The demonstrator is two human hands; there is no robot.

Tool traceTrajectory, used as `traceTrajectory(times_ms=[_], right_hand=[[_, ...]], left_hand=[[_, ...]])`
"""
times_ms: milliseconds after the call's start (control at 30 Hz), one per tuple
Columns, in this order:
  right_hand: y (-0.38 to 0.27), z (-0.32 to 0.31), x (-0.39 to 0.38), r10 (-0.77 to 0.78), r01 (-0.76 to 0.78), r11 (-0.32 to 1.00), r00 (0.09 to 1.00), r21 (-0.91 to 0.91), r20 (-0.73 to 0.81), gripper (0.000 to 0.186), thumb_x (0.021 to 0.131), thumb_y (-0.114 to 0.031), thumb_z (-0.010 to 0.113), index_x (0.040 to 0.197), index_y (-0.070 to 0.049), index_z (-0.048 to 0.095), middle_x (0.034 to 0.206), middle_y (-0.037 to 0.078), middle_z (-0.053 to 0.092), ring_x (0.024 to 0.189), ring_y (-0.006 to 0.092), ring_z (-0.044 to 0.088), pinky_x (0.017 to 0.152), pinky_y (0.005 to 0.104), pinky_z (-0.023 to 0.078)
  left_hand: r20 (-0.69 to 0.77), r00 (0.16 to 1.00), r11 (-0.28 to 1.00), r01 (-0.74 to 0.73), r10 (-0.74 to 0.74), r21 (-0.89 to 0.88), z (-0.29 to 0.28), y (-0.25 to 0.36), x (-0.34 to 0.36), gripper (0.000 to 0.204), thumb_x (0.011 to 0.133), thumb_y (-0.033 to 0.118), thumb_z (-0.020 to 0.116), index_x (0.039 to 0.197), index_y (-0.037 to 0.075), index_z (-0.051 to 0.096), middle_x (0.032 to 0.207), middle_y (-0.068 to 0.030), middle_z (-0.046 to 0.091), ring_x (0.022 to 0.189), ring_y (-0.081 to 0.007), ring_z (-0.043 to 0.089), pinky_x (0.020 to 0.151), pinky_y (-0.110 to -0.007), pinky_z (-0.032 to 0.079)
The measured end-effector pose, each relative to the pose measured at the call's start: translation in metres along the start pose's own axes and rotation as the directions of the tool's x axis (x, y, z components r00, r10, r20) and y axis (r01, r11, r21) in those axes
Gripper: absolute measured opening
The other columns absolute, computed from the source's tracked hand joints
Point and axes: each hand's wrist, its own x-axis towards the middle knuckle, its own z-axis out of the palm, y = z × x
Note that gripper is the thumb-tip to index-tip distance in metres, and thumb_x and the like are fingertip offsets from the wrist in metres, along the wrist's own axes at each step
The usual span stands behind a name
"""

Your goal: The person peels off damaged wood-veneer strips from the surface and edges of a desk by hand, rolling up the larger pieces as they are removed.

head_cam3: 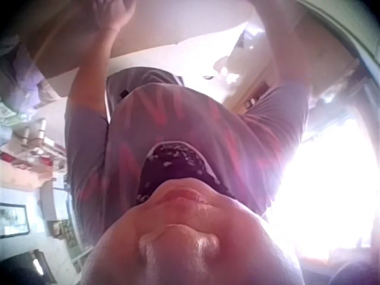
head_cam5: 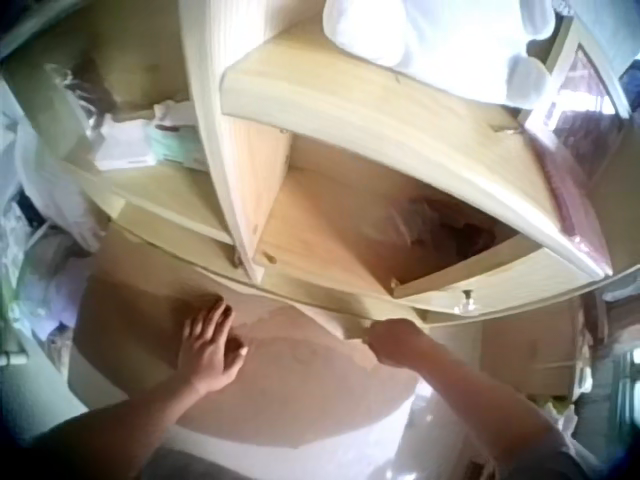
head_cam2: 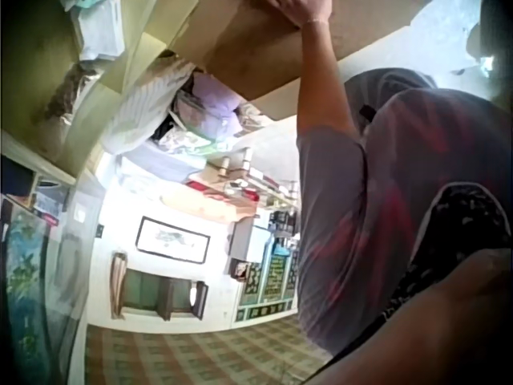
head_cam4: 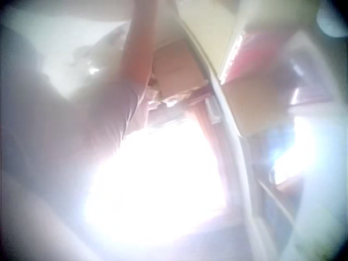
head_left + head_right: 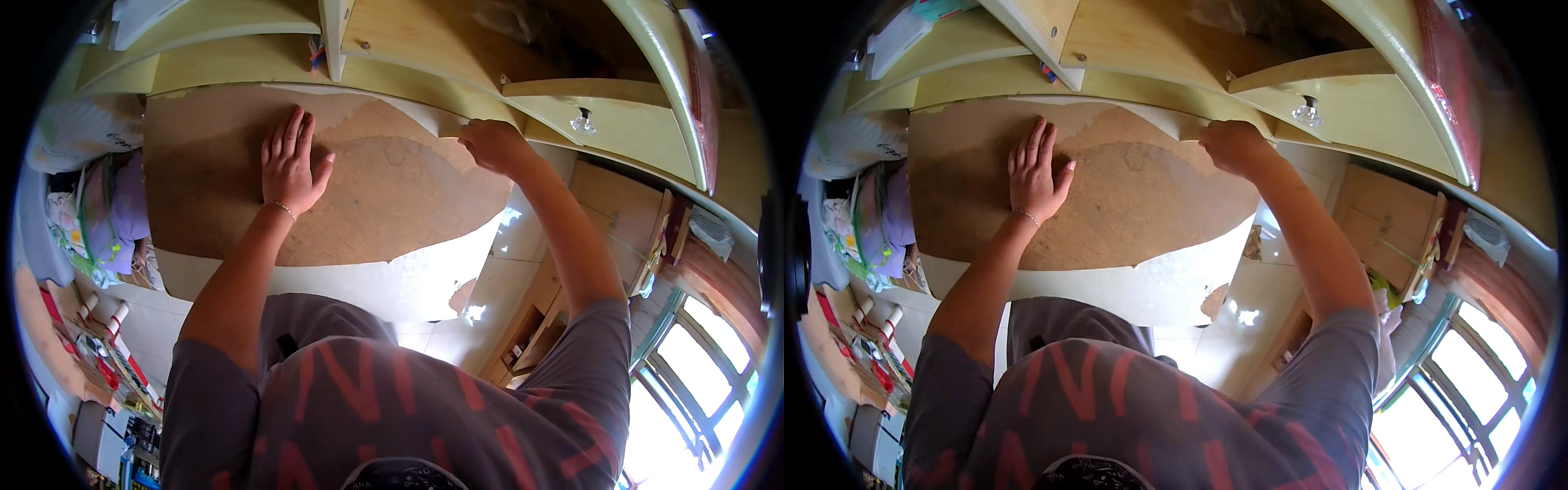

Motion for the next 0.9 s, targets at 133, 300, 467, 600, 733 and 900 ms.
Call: traceTrajectory(times_ms=[133, 300, 467, 600, 733, 900], right_hand=[[0.003, 0.002, -0.002, -0.02, 0.019, 1.0, 0.994, -0.009, -0.109, 0.018, 0.091, -0.019, 0.052, 0.09, -0.007, 0.064, 0.093, 0.011, 0.065, 0.086, 0.0316, 0.063, 0.075, 0.0414, 0.05], [-0.006, -0.004, -0.014, 0.098, -0.084, 0.995, 0.952, 0.06, -0.289, 0.018, 0.089, -0.021, 0.055, 0.087, -0.005, 0.064, 0.088, 0.01, 0.065, 0.078, 0.0304, 0.063, 0.07, 0.0392, 0.052], [-0.021, 0.018, -0.038, 0.538, -0.22, 0.692, 0.792, 0.687, -0.289, 0.038, 0.094, -0.04, 0.053, 0.093, -0.002, 0.062, 0.082, 0.012, 0.065, 0.07, 0.0264, 0.065, 0.061, 0.037, 0.053], [-0.024, 0.056, -0.034, 0.527, -0.263, -0.448, 0.695, 0.854, 0.49, 0.082, 0.087, -0.07, 0.044, 0.11, 0.008, 0.058, 0.089, 0.017, 0.066, 0.071, 0.0249, 0.067, 0.063, 0.0338, 0.056], [-0.02, 0.061, -0.014, 0.407, -0.241, -0.659, 0.682, 0.712, 0.608, 0.081, 0.083, -0.072, 0.049, 0.1, 0.006, 0.06, 0.082, 0.015, 0.066, 0.065, 0.0258, 0.065, 0.055, 0.0335, 0.054], [0.002, 0.046, 0.009, 0.333, -0.341, -0.663, 0.663, 0.666, 0.67, 0.047, 0.093, -0.045, 0.052, 0.084, -0.001, 0.064, 0.061, 0.004, 0.06, 0.05, 0.0136, 0.056, 0.046, 0.0259, 0.048]], left_hand=[[0.02, 1.0, 1.0, 0.002, -0.003, 0.01, 0.0, 0.0, -0.001, 0.067, 0.086, 0.04, 0.058, 0.14, 0.006, 0.039, 0.151, -0.0095, 0.03, 0.137, -0.027, 0.03, 0.111, -0.047, 0.023], [0.013, 1.0, 1.0, -0.001, 0.001, -0.004, -0.002, 0.001, -0.001, 0.067, 0.086, 0.039, 0.059, 0.14, 0.006, 0.039, 0.151, -0.0105, 0.03, 0.137, -0.0279, 0.03, 0.111, -0.047, 0.023], [0.0, 1.0, 1.0, -0.013, 0.013, -0.028, -0.002, 0.001, -0.001, 0.066, 0.085, 0.038, 0.059, 0.139, 0.004, 0.04, 0.149, -0.0118, 0.032, 0.136, -0.0286, 0.031, 0.111, -0.047, 0.023], [-0.005, 1.0, 1.0, -0.014, 0.014, -0.017, -0.002, -0.001, -0.003, 0.065, 0.086, 0.038, 0.059, 0.138, 0.004, 0.042, 0.149, -0.0123, 0.033, 0.136, -0.0295, 0.031, 0.111, -0.048, 0.024], [0.008, 0.999, 0.999, -0.034, 0.034, -0.015, -0.003, 0.0, 0.002, 0.065, 0.086, 0.039, 0.058, 0.138, 0.004, 0.041, 0.149, -0.0122, 0.032, 0.137, -0.0306, 0.03, 0.111, -0.049, 0.023], [0.034, 0.999, 1.0, -0.017, 0.018, -0.01, -0.003, 0.003, 0.003, 0.066, 0.087, 0.041, 0.056, 0.139, 0.004, 0.039, 0.15, -0.0117, 0.031, 0.137, -0.0305, 0.029, 0.112, -0.049, 0.022]])
